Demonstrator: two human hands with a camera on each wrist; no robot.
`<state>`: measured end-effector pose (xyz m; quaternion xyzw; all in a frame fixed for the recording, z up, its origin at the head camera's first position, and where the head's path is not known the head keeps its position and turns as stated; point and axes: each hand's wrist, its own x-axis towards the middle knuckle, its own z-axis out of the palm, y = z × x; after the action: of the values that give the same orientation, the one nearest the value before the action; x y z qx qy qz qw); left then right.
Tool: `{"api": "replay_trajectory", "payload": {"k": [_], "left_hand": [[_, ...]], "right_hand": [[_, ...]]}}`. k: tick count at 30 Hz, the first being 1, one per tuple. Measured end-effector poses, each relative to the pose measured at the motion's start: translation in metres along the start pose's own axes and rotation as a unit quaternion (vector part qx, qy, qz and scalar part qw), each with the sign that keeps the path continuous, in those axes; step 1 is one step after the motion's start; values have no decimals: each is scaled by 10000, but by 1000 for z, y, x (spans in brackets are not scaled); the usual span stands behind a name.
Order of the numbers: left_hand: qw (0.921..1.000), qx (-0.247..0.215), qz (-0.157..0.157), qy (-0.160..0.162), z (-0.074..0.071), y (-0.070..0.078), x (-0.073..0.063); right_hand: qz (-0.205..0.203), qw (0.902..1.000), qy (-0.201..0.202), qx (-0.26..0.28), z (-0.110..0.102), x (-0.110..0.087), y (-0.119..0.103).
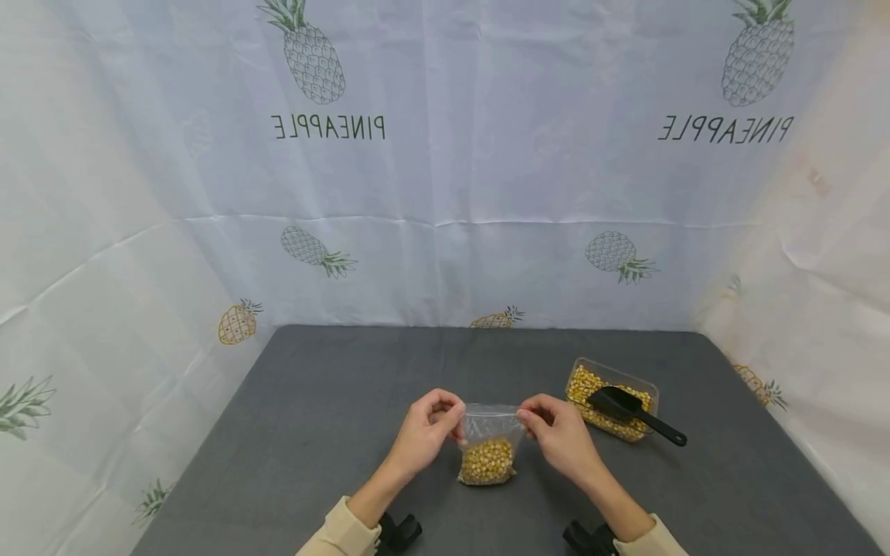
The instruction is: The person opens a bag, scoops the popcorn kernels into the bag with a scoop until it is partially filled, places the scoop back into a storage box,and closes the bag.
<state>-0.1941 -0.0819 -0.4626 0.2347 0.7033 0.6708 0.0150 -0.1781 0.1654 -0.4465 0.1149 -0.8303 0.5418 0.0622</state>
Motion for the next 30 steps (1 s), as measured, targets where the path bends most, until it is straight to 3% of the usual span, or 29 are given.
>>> {"api": "replay_trajectory", "payload": {"k": [4, 9, 18, 30], "left_hand": [[9997, 63, -125, -205, -1, -1, 1], [9995, 117, -224, -213, -2, -4, 2], [9990, 421, 148, -85, 0, -5, 1], [9985, 512, -18, 206, 4, -3, 3]], "right_hand": [[-97, 9999, 16, -49, 1, 0, 2], [-197, 9998, 2, -64, 1, 0, 2], [-170, 9997, -58, -141, 1, 2, 3], [-92, 9972, -691, 262, -9, 7, 6]]}}
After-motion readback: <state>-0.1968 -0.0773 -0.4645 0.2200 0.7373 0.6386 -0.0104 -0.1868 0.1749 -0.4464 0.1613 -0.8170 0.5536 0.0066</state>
